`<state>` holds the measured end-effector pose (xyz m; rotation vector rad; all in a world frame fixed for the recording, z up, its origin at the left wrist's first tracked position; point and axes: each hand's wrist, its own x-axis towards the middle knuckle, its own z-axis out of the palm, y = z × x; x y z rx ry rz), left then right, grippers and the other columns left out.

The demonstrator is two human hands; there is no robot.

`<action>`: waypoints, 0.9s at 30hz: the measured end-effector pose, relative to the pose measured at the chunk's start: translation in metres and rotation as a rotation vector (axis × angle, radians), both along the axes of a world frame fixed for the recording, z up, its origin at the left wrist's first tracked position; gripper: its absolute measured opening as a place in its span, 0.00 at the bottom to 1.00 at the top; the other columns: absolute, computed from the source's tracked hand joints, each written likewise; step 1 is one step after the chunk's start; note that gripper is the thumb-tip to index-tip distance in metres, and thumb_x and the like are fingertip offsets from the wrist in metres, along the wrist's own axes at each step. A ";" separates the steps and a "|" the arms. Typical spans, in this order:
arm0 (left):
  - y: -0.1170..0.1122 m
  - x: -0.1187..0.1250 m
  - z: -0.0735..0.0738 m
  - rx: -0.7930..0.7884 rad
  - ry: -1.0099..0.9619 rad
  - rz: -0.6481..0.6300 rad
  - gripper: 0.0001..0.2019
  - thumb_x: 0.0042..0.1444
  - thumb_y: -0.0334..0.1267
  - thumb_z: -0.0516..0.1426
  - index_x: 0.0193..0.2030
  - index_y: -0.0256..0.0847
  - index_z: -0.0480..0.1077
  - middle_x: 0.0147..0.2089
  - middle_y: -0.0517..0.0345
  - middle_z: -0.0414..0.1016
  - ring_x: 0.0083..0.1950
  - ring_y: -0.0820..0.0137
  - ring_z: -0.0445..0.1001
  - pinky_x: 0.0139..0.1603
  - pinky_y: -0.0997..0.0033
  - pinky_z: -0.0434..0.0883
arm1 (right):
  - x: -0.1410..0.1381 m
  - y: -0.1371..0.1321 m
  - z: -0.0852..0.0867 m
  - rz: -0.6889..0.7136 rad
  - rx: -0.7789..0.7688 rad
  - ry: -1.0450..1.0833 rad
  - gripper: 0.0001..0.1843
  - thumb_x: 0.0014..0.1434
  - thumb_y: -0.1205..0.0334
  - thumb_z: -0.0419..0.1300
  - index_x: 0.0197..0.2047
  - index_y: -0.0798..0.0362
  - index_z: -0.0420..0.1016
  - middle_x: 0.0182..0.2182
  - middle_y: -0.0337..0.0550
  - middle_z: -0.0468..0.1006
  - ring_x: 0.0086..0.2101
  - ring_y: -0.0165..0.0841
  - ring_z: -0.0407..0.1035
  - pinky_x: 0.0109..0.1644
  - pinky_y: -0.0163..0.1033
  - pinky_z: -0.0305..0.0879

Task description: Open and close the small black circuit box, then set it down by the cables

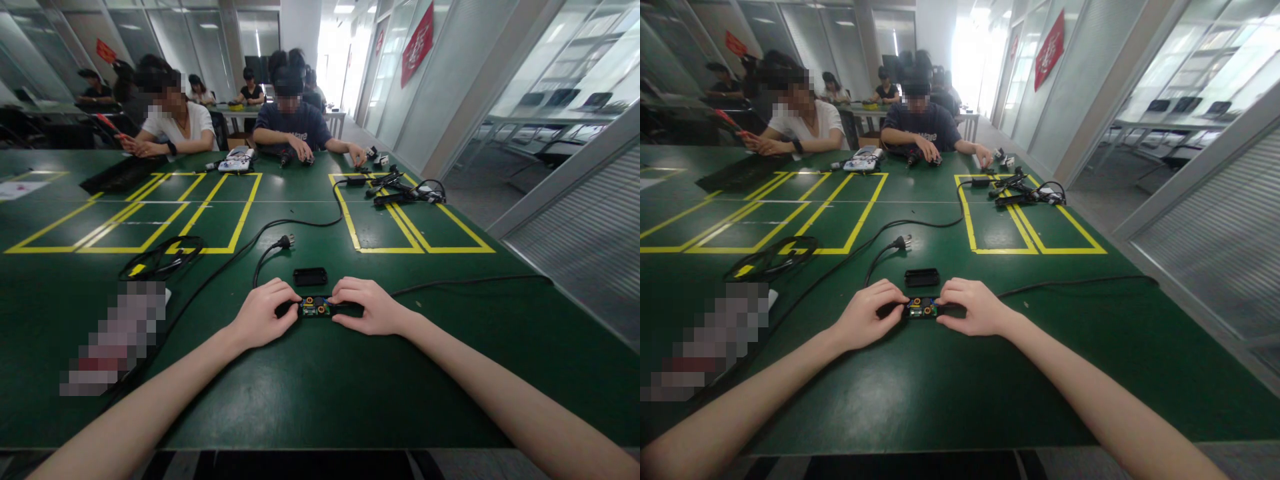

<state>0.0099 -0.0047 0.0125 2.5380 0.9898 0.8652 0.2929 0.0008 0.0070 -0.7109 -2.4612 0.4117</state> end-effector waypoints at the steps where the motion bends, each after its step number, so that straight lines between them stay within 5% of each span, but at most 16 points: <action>1: 0.001 0.000 -0.001 -0.005 -0.026 0.045 0.08 0.64 0.31 0.56 0.42 0.41 0.78 0.38 0.54 0.81 0.41 0.64 0.78 0.44 0.64 0.76 | 0.000 0.000 0.000 -0.021 -0.003 0.028 0.07 0.68 0.58 0.63 0.45 0.52 0.79 0.40 0.48 0.81 0.40 0.38 0.75 0.44 0.42 0.73; 5: 0.007 -0.003 -0.007 -0.003 -0.025 0.211 0.12 0.67 0.36 0.58 0.53 0.42 0.78 0.46 0.52 0.83 0.49 0.60 0.78 0.53 0.57 0.76 | -0.001 0.006 -0.007 -0.304 0.082 0.053 0.12 0.70 0.58 0.60 0.52 0.50 0.81 0.44 0.51 0.80 0.44 0.44 0.73 0.49 0.50 0.71; 8: 0.010 -0.004 -0.010 -0.027 0.039 0.188 0.17 0.66 0.42 0.61 0.59 0.44 0.77 0.57 0.48 0.81 0.58 0.54 0.76 0.60 0.48 0.74 | -0.002 0.012 -0.016 -0.450 0.086 -0.002 0.19 0.71 0.58 0.58 0.63 0.46 0.77 0.50 0.53 0.79 0.49 0.48 0.70 0.51 0.56 0.70; 15: 0.006 -0.003 -0.010 -0.029 0.079 0.049 0.28 0.54 0.49 0.71 0.61 0.44 0.77 0.61 0.45 0.80 0.62 0.50 0.74 0.65 0.44 0.70 | -0.009 0.012 -0.022 -0.362 -0.127 0.112 0.20 0.70 0.64 0.58 0.63 0.48 0.76 0.48 0.50 0.80 0.49 0.44 0.72 0.56 0.55 0.73; 27: 0.005 -0.001 -0.007 0.006 0.063 0.039 0.21 0.52 0.42 0.72 0.51 0.42 0.77 0.57 0.46 0.79 0.58 0.53 0.78 0.58 0.50 0.75 | -0.018 0.003 -0.006 -0.341 -0.477 0.323 0.10 0.62 0.67 0.63 0.47 0.53 0.78 0.35 0.41 0.81 0.34 0.33 0.76 0.41 0.40 0.74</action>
